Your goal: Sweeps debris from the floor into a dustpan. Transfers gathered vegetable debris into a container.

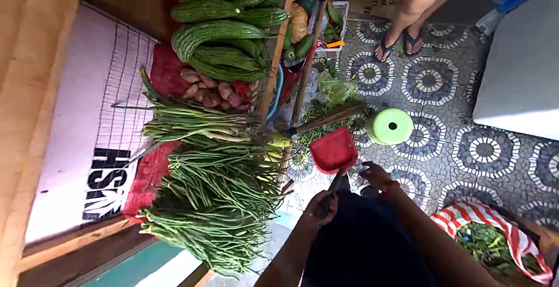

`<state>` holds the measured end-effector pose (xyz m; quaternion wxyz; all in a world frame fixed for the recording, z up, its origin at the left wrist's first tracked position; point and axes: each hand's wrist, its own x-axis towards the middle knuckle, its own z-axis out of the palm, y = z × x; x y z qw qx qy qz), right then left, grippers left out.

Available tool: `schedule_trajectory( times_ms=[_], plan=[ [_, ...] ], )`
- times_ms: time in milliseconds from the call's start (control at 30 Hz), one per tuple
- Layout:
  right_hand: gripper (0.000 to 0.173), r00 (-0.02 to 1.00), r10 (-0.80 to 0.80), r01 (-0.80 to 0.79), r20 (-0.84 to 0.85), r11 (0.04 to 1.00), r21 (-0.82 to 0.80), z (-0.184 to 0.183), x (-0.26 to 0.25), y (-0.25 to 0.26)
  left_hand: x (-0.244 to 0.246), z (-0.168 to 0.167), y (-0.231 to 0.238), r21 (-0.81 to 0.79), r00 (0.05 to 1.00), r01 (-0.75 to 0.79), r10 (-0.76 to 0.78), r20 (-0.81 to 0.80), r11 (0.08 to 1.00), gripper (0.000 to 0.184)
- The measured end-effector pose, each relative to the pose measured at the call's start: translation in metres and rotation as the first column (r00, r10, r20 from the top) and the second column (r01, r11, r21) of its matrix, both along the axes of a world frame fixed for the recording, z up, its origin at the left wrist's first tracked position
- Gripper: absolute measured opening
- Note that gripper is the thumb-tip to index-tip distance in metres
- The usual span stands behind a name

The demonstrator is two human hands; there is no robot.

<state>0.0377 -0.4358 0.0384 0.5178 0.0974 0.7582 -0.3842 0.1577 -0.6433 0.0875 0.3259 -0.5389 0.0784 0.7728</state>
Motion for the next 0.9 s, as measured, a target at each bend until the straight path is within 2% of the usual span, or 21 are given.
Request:
schedule_trajectory(
  times_ms=[33,100,200,267,300,400,500,567,633,700,767,900],
  plan=[
    [0.05,0.99,-0.134,0.135,0.046,0.991,-0.022,-0.007,-0.012,-0.01,0.011,-0.013,-0.01,-0.009,1.0,-0.003,0.003,0.001,1.0,0.035],
    [0.041,0.896,-0.41,0.424,0.168,0.904,-0.057,-0.03,-0.035,-0.037,0.033,-0.031,-0.024,-0.092,0.999,0.023,-0.019,0.045,0.995,0.042],
    [0.04,0.623,-0.687,0.752,0.373,0.658,-0.043,-0.092,-0.061,-0.087,0.074,-0.053,-0.029,-0.269,0.98,0.043,0.011,0.198,0.962,0.044],
    [0.043,0.459,-0.745,0.845,0.484,0.535,0.024,-0.141,-0.072,-0.13,0.091,-0.061,-0.024,-0.38,0.953,0.034,0.084,0.29,0.925,0.036],
    [0.046,0.438,-0.745,0.848,0.502,0.528,0.042,-0.166,-0.076,-0.154,0.093,-0.063,-0.02,-0.422,0.937,0.037,0.115,0.33,0.906,0.029],
    [0.057,0.46,-0.722,0.82,0.517,0.568,0.064,-0.221,-0.075,-0.22,0.105,-0.068,-0.009,-0.479,0.885,0.021,0.207,0.418,0.877,0.02],
    [0.075,0.428,-0.682,0.793,0.593,0.598,0.114,-0.244,-0.088,-0.275,0.116,-0.077,-0.006,-0.487,0.848,-0.071,0.309,0.43,0.871,0.021],
    [0.077,0.41,-0.657,0.794,0.632,0.598,0.106,-0.259,-0.094,-0.297,0.12,-0.087,-0.013,-0.465,0.818,-0.112,0.347,0.458,0.878,0.031],
    [0.071,0.404,-0.648,0.811,0.646,0.58,0.075,-0.28,-0.099,-0.311,0.12,-0.104,-0.024,-0.435,0.808,-0.121,0.344,0.479,0.892,0.042],
    [0.053,0.426,-0.654,0.821,0.626,0.57,0.037,-0.294,-0.102,-0.315,0.117,-0.127,-0.039,-0.406,0.829,-0.117,0.314,0.462,0.906,0.045],
    [0.048,0.45,-0.641,0.821,0.622,0.571,-0.005,-0.302,-0.1,-0.309,0.114,-0.153,-0.053,-0.389,0.843,-0.097,0.283,0.457,0.916,0.047],
    [0.07,0.405,-0.652,0.807,0.641,0.584,0.083,-0.302,-0.111,-0.302,0.11,-0.187,-0.089,-0.374,0.869,-0.108,0.27,0.414,0.921,0.044]
  ],
)
